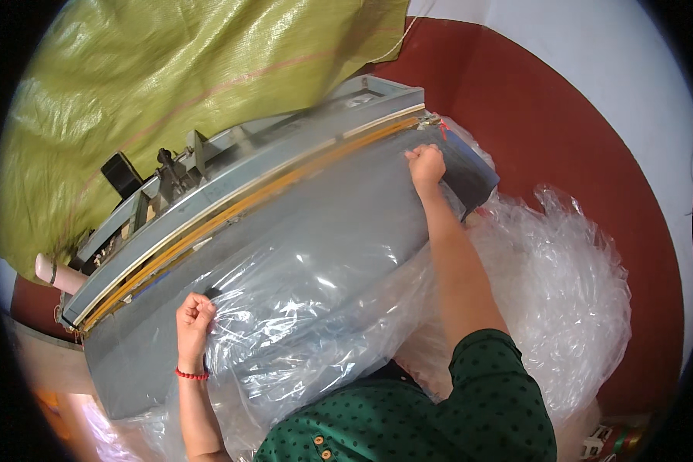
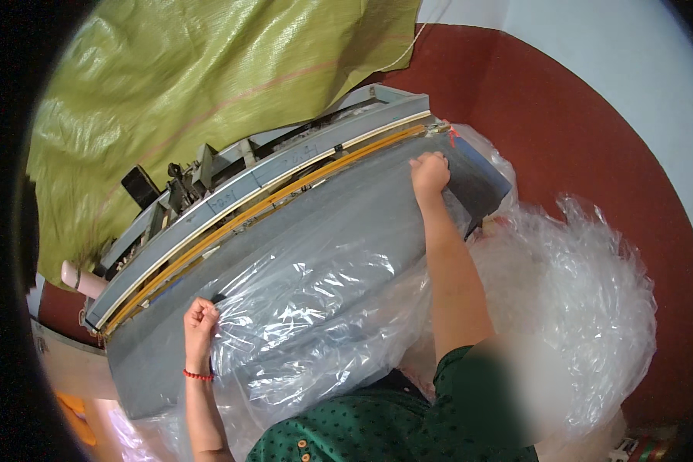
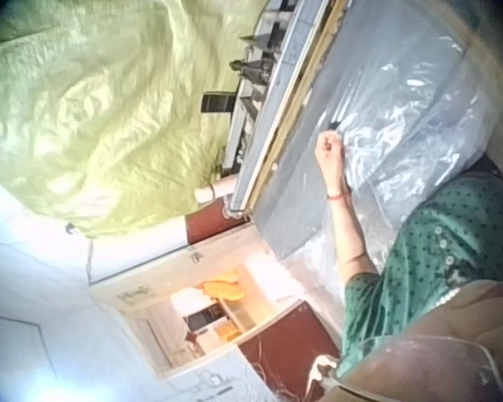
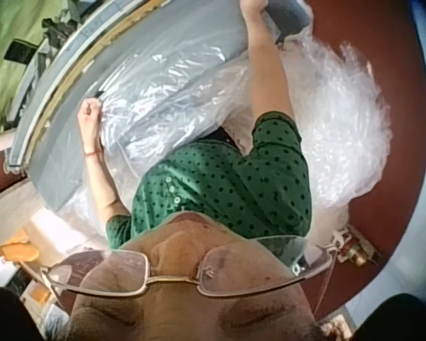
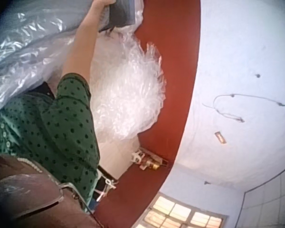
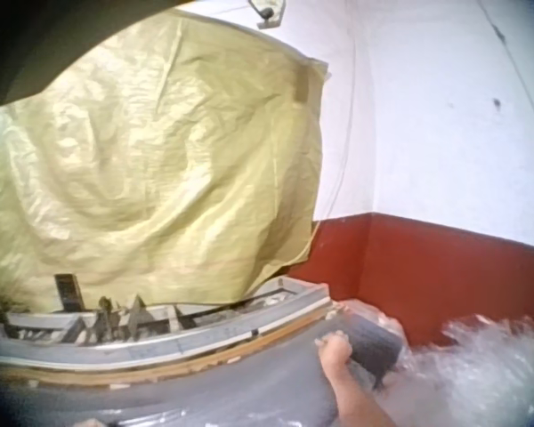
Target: Sealing the edges of large plastic sheets using an industrial heat-sealing machine.
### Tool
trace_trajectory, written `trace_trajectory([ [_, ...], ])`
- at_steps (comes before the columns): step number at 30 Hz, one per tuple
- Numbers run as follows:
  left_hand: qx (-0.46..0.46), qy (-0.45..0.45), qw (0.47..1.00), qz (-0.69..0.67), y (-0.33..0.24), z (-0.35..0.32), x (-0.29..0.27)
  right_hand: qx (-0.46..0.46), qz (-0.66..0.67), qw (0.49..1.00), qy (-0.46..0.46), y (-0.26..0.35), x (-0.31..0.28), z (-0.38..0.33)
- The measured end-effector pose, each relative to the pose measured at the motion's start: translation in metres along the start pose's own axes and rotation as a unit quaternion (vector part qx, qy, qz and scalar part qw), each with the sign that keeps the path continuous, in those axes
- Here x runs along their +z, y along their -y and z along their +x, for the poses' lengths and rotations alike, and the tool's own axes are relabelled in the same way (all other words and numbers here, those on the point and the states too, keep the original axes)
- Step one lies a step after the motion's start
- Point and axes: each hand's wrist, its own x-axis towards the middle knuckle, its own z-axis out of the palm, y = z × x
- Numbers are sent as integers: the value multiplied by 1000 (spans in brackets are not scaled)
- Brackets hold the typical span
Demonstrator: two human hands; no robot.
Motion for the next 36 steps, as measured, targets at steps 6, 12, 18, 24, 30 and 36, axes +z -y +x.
trace_trajectory([
  [6, -80, 110, 989, -52, -42, -38, -11, -73, -35, 997, 8, 13, 10, -8],
  [12, -250, 307, 909, 132, -54, -138, -117, -102, -138, 983, 59, 33, -11, -15],
  [18, -209, 78, 858, 463, -72, -239, -275, -119, -56, 989, 71, -25, 21, 13],
  [24, 233, -459, 538, 668, -174, -211, -248, -116, -74, 989, 58, -12, 20, 7],
  [30, 122, -71, 635, 760, -55, -200, -217, -133, -65, 986, 72, -35, 23, 18],
  [36, -95, -127, 714, 682, -6, -235, -288, -118, -95, 985, 78, -54, 19, 24],
])
